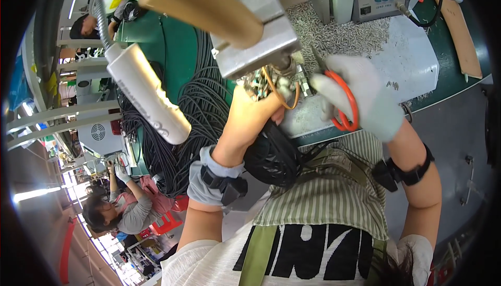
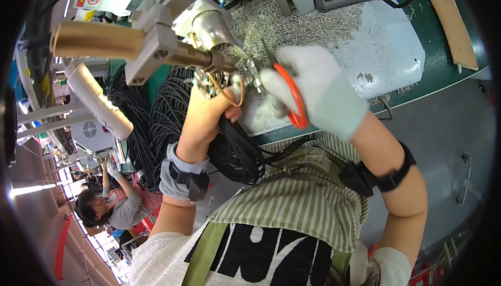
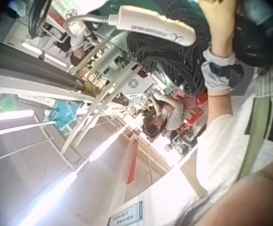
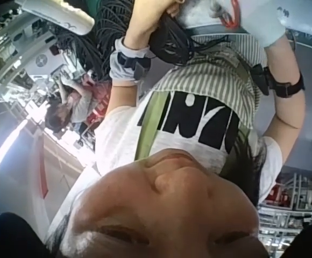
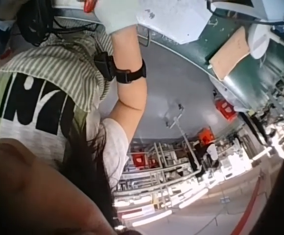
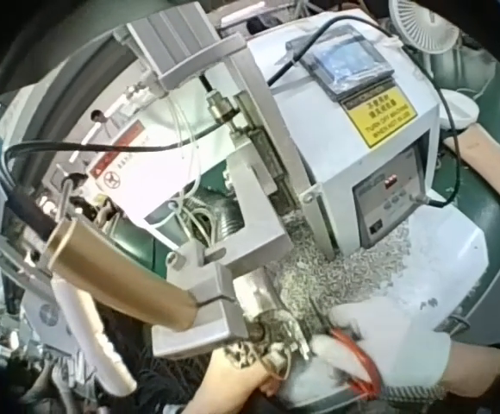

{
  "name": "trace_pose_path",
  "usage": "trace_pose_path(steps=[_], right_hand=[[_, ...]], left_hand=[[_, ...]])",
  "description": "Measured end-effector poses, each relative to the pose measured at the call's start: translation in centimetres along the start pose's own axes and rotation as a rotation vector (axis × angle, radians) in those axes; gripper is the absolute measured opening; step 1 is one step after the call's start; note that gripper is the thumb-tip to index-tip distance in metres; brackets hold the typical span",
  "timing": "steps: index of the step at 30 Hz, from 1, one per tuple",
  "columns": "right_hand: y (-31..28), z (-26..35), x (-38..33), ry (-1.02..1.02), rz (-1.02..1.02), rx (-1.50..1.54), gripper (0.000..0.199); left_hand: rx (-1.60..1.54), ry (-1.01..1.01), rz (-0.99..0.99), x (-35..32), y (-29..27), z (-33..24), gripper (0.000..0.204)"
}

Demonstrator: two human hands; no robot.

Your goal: The person picks up a bundle of cables, trims the wire ends with shears, and inserts them into a machine for processing. After the machine finishes, the person removes the cables and sets them aside.

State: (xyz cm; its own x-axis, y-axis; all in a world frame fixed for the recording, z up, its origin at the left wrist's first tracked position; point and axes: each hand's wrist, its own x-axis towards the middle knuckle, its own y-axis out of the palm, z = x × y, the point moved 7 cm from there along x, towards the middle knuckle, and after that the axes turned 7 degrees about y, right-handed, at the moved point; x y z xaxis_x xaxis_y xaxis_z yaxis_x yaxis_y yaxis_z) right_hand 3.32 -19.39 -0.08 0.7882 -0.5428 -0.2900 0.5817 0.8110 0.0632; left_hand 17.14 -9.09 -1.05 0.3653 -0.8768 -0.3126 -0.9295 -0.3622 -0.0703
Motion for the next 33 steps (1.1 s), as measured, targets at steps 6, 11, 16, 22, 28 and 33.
trace_pose_path(steps=[6,11,16,22,28,33], right_hand=[[3.2,0.3,-7.2,0.171,0.592,-0.128,0.026],[4.6,-0.1,-9.3,0.45,0.783,-0.246,0.027],[4.9,-0.3,-10.2,0.426,0.755,-0.303,0.036],[5.0,0.0,-10.8,0.212,0.663,-0.411,0.04],[4.7,1.0,-10.4,0.218,0.346,-0.294,0.032],[4.4,1.4,-10.8,-0.159,-0.119,-0.422,0.026]], left_hand=[[0.025,-0.136,0.077,-6.6,0.4,-0.4,0.013],[0.234,0.162,0.162,-8.1,2.0,-3.2,0.015],[0.25,0.135,0.213,-9.3,2.4,-3.1,0.019],[0.187,0.064,0.232,-9.9,2.2,-1.9,0.018],[0.23,0.117,0.201,-9.6,2.4,-2.5,0.017],[-0.048,0.089,0.119,-9.1,2.1,-1.5,0.008]])
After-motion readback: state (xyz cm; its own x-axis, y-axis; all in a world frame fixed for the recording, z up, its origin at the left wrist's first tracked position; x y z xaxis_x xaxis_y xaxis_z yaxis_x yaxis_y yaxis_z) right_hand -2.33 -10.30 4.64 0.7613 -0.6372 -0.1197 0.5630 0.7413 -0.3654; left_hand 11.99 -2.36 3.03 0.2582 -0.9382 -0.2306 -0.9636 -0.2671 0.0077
